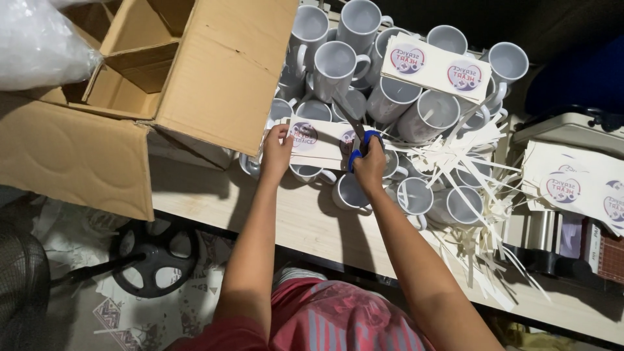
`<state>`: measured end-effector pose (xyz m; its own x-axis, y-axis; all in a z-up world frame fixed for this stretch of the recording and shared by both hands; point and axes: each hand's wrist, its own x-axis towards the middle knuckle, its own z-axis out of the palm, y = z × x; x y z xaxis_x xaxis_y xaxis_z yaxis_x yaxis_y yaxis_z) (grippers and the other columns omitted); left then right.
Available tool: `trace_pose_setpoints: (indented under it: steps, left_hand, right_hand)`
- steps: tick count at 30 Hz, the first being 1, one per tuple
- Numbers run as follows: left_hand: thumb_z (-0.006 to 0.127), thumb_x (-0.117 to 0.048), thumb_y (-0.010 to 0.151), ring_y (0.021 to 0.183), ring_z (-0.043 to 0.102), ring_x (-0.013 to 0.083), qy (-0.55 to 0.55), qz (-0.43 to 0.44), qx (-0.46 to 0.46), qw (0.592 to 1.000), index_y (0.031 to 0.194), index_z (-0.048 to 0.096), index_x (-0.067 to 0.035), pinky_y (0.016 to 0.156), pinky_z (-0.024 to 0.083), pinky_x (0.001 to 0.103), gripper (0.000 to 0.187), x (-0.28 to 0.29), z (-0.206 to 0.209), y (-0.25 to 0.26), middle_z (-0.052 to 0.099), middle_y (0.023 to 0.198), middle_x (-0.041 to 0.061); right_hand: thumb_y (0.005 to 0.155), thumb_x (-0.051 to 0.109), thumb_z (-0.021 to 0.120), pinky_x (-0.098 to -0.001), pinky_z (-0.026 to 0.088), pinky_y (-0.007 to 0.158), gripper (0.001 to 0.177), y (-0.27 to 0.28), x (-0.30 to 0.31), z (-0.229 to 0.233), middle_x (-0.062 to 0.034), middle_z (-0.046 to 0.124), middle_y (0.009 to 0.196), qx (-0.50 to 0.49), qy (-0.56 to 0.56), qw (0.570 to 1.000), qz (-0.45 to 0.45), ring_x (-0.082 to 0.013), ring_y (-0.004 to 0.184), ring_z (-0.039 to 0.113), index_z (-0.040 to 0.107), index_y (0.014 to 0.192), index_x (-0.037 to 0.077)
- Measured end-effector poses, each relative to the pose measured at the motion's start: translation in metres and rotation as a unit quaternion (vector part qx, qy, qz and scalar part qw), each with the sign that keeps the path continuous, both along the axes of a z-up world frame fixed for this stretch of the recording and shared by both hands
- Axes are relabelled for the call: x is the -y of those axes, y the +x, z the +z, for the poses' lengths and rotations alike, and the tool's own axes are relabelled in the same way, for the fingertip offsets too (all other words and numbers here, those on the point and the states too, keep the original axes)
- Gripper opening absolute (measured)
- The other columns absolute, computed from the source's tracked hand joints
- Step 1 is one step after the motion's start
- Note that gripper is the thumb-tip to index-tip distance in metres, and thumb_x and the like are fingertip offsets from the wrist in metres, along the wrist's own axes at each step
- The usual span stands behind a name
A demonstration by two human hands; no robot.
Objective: Cutting out printed mug labels using a pair of scissors.
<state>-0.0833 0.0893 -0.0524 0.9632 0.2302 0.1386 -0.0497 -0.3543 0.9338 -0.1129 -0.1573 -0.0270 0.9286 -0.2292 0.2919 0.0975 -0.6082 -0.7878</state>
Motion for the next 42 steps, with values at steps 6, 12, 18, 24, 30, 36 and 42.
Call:
trace_pose_setpoints:
  steps: [6,12,18,24,30,36,42]
  left_hand:
    - [0.067,-0.005,0.095,0.089,0.069,0.0271,0.107,0.03,0.02,0.994,0.115,0.072,-0.009,0.08,0.053,0.038,0.021,0.017,0.049,-0.019,0.073,0.1,0.009]
    - [0.063,0.001,0.1,0.096,0.069,0.0307,0.077,0.003,0.142,0.987,0.119,0.071,-0.008,0.082,0.054,0.038,0.023,0.035,0.095,-0.019,0.067,0.108,0.012]
    - [0.064,0.01,0.081,0.107,0.069,0.0313,0.196,-0.07,0.289,0.934,0.101,0.073,-0.009,0.094,0.056,0.037,0.028,0.069,0.143,-0.005,0.068,0.114,0.009]
    - [0.071,0.004,0.092,0.1,0.067,0.0305,0.211,-0.205,0.296,0.909,0.122,0.073,-0.006,0.088,0.054,0.04,0.031,0.111,0.178,-0.003,0.069,0.106,0.01]
    - [0.069,-0.006,0.096,0.095,0.067,0.0328,0.16,-0.096,0.413,0.892,0.116,0.066,-0.006,0.085,0.055,0.04,0.02,0.139,0.214,-0.031,0.069,0.106,0.013]
    - [0.07,-0.038,0.099,0.082,0.07,0.014,0.082,-0.302,0.244,0.918,0.107,0.072,-0.01,0.075,0.058,0.03,0.029,0.189,0.093,-0.054,0.074,0.096,0.002]
    - [0.057,-0.052,0.104,0.067,0.07,0.0141,-0.375,-0.336,-0.11,0.857,0.105,0.07,0.007,0.062,0.057,0.024,0.06,0.226,0.042,-0.018,0.079,0.086,0.011]
  right_hand:
    - [0.081,-0.003,0.069,-0.0456,0.046,0.069,0.022,0.0,0.001,-0.003,-0.018,0.059,0.084,0.004,-0.012,1.0,-0.003,-0.0377,0.076,0.058,0.052,0.095,0.001]
    - [0.088,0.006,0.074,-0.036,0.051,0.075,0.025,0.0,0.001,0.029,-0.0129,0.068,0.093,-0.044,0.079,0.996,0.006,-0.0262,0.083,0.066,0.059,0.108,0.004]
    - [0.09,0.011,0.08,-0.0318,0.052,0.082,0.035,0.001,0.014,0.133,-0.0104,0.071,0.103,0.084,0.102,0.987,0.089,-0.0189,0.092,0.065,0.06,0.117,0.002]
    - [0.09,0.008,0.081,-0.0302,0.05,0.07,0.025,0.006,0.053,0.174,-0.0091,0.068,0.087,-0.008,0.056,0.992,0.112,-0.0153,0.077,0.058,0.061,0.104,0.001]
    - [0.092,0.004,0.075,-0.0273,0.048,0.064,0.014,0.005,0.107,0.144,-0.0046,0.065,0.083,-0.004,0.181,0.981,0.066,-0.0108,0.073,0.058,0.061,0.097,0.004]
    - [0.09,0.006,0.076,-0.0266,0.052,0.061,0.017,-0.007,0.139,0.121,-0.0018,0.065,0.081,0.042,0.485,0.873,0.005,-0.012,0.067,0.061,0.059,0.094,0.008]
    - [0.093,0.011,0.076,-0.0283,0.051,0.059,0.017,-0.02,0.15,0.103,-0.002,0.061,0.078,0.031,0.536,0.843,0.015,-0.0135,0.064,0.058,0.059,0.094,0.007]
